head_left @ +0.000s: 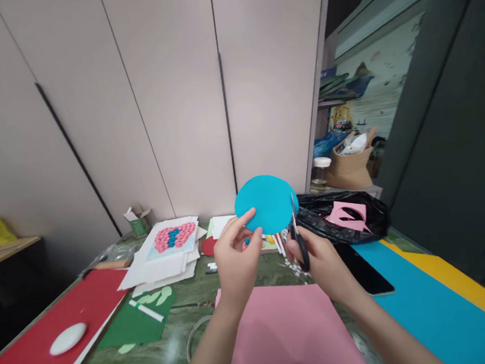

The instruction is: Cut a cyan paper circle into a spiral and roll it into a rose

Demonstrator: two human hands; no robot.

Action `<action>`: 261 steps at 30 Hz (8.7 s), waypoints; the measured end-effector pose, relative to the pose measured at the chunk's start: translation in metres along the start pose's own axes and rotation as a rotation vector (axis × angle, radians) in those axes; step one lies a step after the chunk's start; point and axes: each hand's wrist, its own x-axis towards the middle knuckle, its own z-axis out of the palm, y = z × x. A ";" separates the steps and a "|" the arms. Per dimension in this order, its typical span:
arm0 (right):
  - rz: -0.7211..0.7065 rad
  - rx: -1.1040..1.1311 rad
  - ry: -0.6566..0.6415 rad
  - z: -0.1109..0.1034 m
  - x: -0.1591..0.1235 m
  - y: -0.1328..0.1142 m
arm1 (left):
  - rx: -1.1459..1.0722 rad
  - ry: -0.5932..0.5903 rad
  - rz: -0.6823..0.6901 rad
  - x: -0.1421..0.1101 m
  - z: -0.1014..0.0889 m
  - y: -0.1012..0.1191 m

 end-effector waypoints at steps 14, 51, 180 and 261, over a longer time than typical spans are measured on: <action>0.047 -0.007 -0.032 -0.002 -0.002 0.001 | 0.048 0.027 0.023 0.001 -0.001 0.003; -0.001 0.010 -0.053 -0.007 -0.002 0.000 | 0.020 0.044 -0.020 0.004 -0.003 0.002; -0.013 -0.102 -0.063 -0.015 0.000 0.008 | 0.031 0.075 0.002 0.004 -0.006 0.006; -0.024 0.034 -0.050 -0.013 -0.002 -0.006 | 0.011 -0.013 0.034 0.001 -0.002 0.002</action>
